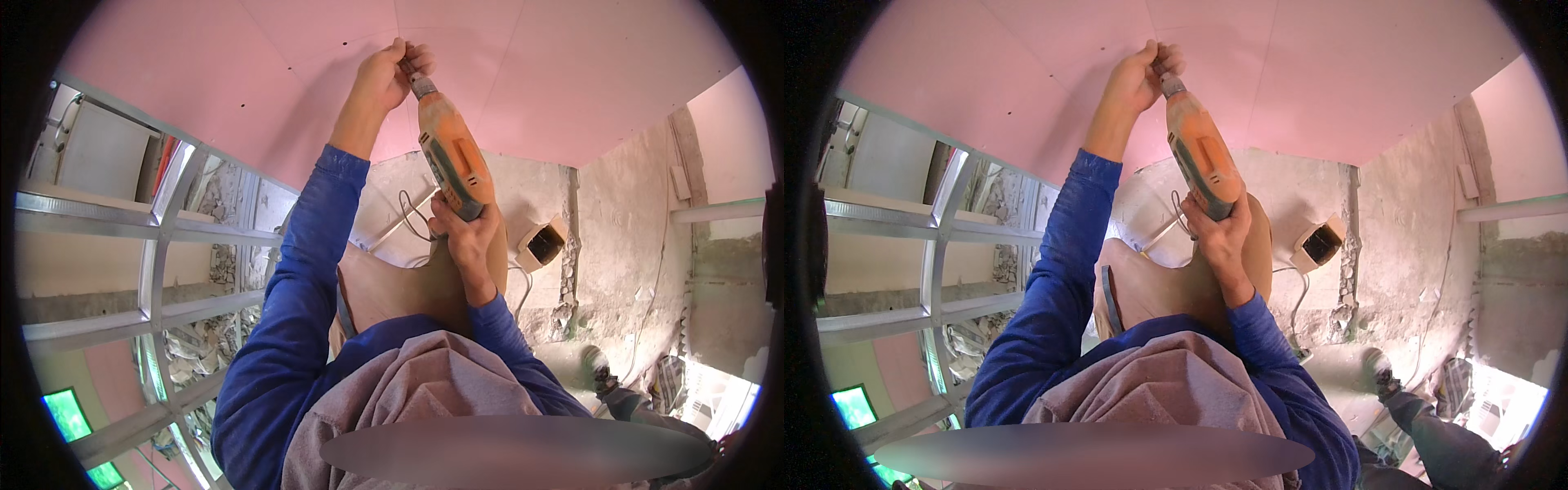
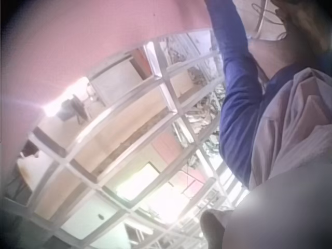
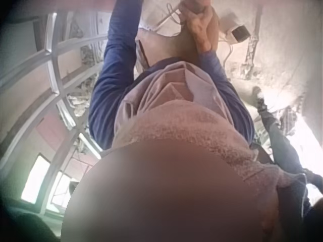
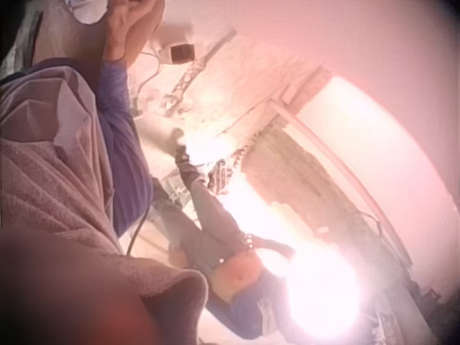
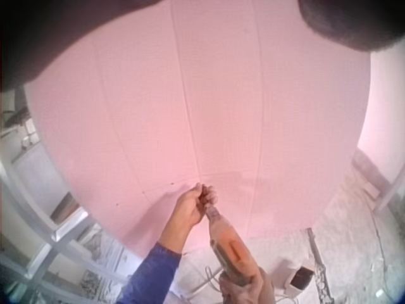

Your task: The person uses a corded power drill to drive screws into pink ceiling panels, securing them to the metal framing above. The person repeatedly positions screws and operates the drill to fasten the panels in place.

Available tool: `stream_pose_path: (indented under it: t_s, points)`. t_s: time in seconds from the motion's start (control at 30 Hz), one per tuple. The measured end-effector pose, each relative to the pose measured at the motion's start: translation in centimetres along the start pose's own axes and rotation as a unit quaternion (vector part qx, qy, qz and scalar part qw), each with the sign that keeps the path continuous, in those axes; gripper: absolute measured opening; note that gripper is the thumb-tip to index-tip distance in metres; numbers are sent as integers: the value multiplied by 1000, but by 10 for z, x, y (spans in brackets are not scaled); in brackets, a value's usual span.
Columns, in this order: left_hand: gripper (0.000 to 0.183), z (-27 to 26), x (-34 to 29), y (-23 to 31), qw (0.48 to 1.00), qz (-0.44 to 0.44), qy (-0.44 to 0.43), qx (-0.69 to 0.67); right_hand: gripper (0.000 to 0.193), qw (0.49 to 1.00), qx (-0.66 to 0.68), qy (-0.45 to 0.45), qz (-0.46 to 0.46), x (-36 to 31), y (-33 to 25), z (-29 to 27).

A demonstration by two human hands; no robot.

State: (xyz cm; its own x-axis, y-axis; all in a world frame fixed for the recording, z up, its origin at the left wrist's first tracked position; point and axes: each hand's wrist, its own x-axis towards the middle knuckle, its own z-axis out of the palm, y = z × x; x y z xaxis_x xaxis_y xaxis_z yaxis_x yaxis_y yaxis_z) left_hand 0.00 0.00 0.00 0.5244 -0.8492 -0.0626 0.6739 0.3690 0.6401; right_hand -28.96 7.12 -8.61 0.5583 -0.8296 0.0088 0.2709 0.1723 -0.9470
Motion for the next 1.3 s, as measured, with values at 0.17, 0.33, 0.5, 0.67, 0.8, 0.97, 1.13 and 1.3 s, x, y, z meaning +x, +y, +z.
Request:
stream_pose_path:
  t_s: [0.17, 0.33, 0.5, 0.67, 0.8, 0.97, 1.13, 1.3]
  points:
    - [28, -1, 20, 1, 1000, 7, -6, 25, 80, 997, -51, 29, -52, 11, -1, 18]
    - [32, -7, 37, -1, 998, 18, -44, 31, 85, 994, -77, 26, -75, 26, -1, 21]
    - [32, -14, 41, -2, 997, 22, -60, 35, 84, 994, -85, 26, -56, 28, -2, 24]
    - [30, -12, 41, -1, 997, 36, -55, 40, 86, 994, -93, 30, -52, 30, -2, 25]
    - [29, -10, 41, 0, 998, 34, -44, 22, 86, 993, -97, 32, -60, 32, 4, 24]
    - [28, -9, 38, 1, 997, 42, -59, 42, 86, 993, -94, 32, -61, 32, 4, 25]
    - [31, -7, 27, -3, 997, 38, 8, 69, 86, 993, -101, 36, -44, 30, -9, 29]
    - [34, -35, 12, -11, 965, 52, 98, 239, 84, 991, -119, 42, -50, 28, -19, 38]
